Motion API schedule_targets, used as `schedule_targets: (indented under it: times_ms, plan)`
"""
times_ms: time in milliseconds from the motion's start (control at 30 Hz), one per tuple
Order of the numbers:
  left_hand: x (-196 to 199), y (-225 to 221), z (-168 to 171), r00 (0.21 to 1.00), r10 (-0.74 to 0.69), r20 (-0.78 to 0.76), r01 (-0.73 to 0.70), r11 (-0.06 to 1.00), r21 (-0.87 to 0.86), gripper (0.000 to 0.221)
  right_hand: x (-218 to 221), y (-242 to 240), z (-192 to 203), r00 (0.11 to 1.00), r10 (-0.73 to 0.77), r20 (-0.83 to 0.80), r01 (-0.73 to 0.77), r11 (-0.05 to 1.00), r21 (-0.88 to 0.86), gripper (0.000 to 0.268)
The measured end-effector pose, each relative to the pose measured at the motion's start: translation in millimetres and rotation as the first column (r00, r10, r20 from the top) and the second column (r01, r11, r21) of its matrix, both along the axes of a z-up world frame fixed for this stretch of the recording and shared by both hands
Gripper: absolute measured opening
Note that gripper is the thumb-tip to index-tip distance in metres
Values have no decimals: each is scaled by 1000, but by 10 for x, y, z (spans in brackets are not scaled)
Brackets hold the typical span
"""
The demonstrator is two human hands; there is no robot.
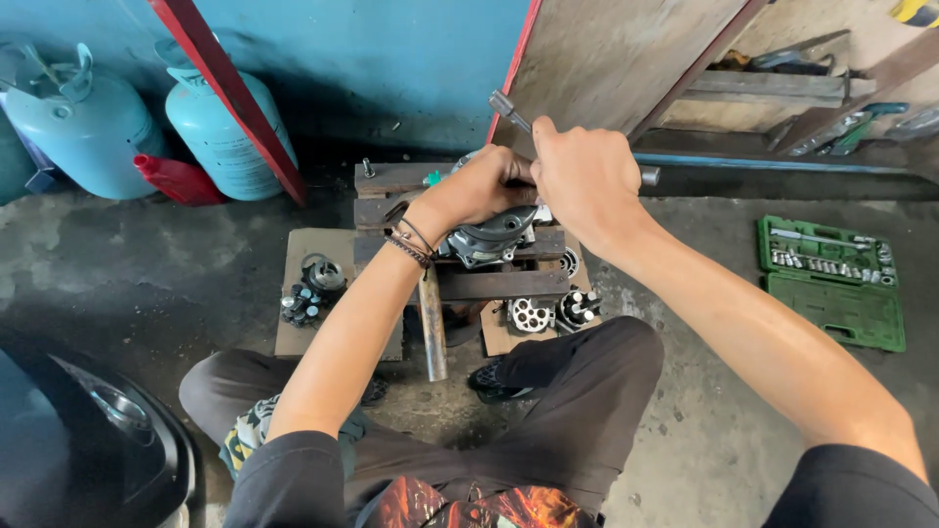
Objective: Repairing an automotive AC compressor using a T-handle socket wrench
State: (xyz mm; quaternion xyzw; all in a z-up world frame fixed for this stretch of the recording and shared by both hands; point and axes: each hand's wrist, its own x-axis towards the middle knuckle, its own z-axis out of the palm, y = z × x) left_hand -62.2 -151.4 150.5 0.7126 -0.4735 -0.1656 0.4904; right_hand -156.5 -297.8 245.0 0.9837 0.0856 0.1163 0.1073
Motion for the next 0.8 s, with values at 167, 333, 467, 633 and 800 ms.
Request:
schedule_targets:
  times_ms: [167,333,467,633,800]
  plan:
    - [42,-9,-4,1000,-3,10,3,1000,-3,13,29,-77,-92,1000,13,4,-12,999,-43,33]
    - [53,-16,-27,1000,-8,16,8,1000,-27,10,30,-117,-112,995,66,79,-60,995,-74,21]
    - [64,14,16,999,-9,34,11,998,-58,13,-46,-136,-108,915,319,246,-256,932,-255,12]
    - [37,-6,-122,994,23,107,-17,998,-56,10,41,-279,-134,777,563,282,-444,807,-389,14]
    - [-192,156,453,999,20,43,-14,990,-144,20,434,-475,-174,871,483,89,-451,858,-245,21]
